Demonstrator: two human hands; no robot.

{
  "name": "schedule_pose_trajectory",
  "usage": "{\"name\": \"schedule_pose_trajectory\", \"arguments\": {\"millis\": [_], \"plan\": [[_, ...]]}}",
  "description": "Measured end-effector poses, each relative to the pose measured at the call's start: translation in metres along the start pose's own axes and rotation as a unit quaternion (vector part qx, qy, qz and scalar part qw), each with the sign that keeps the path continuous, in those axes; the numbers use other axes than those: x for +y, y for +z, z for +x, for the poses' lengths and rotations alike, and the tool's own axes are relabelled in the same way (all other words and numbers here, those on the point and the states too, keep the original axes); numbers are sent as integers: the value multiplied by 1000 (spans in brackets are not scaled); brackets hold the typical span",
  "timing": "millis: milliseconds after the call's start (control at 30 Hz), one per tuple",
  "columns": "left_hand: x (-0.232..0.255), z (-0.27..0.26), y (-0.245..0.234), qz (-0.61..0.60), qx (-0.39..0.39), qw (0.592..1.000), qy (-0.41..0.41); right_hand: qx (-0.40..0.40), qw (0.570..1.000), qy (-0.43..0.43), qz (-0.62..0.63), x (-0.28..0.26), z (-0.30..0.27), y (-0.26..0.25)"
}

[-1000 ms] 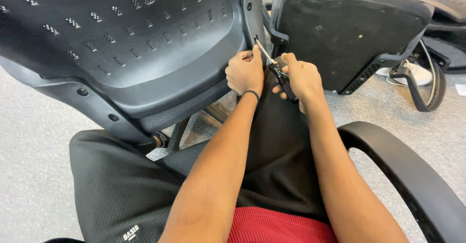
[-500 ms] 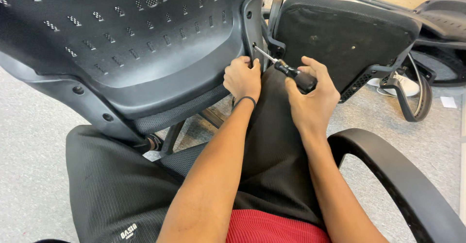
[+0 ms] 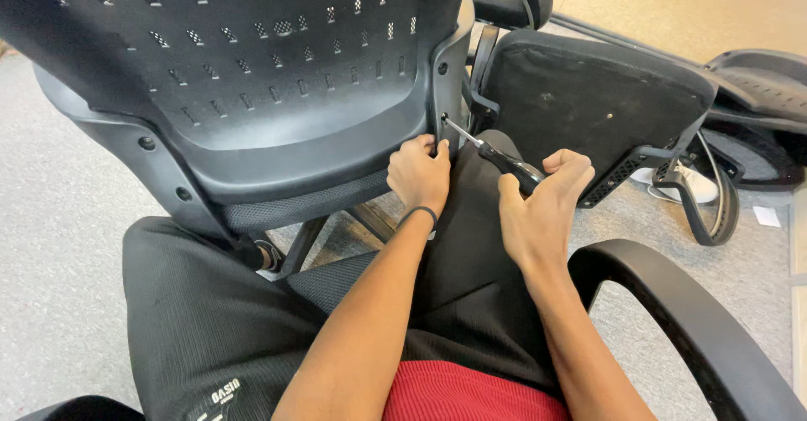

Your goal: The person uses a screwdriver to tighten screws on the underside of a black plastic chair seat, securing it to the chair frame. The person works on multiple screw locations around the seat perimeter.

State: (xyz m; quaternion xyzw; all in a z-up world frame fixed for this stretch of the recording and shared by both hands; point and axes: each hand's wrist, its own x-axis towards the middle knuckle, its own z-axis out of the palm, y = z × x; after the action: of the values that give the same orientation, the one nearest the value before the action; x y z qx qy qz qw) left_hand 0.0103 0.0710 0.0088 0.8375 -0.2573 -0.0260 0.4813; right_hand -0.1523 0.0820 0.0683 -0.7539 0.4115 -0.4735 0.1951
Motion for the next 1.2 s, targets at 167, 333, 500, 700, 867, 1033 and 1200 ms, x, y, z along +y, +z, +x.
{"name": "schedule_pose_trajectory", "arguments": {"millis": [167, 333, 500, 700, 867, 1033, 1200], "plan": [[2, 1, -7, 3, -9, 1000, -6, -25, 996, -78, 29, -13, -3, -3], [-3, 4, -8, -17, 3, 1000, 14, -60, 995, 57, 54, -35, 3, -2], [-3, 3, -9, -38, 2, 999, 30, -94, 965, 243, 5, -28, 10, 5], [-2, -3, -18, -65, 14, 998, -20, -54, 996, 41, -54, 8, 5, 6], [0, 3, -25, -134, -115, 984, -17, -110, 992, 67, 15, 10, 10, -2], [2, 9, -24, -416, -457, 763, -191, -56, 985, 163, 28, -13, 9, 6], [-5, 9, -31, -496, -529, 669, -162, -121, 958, 259, 20, -28, 21, 5]]}}
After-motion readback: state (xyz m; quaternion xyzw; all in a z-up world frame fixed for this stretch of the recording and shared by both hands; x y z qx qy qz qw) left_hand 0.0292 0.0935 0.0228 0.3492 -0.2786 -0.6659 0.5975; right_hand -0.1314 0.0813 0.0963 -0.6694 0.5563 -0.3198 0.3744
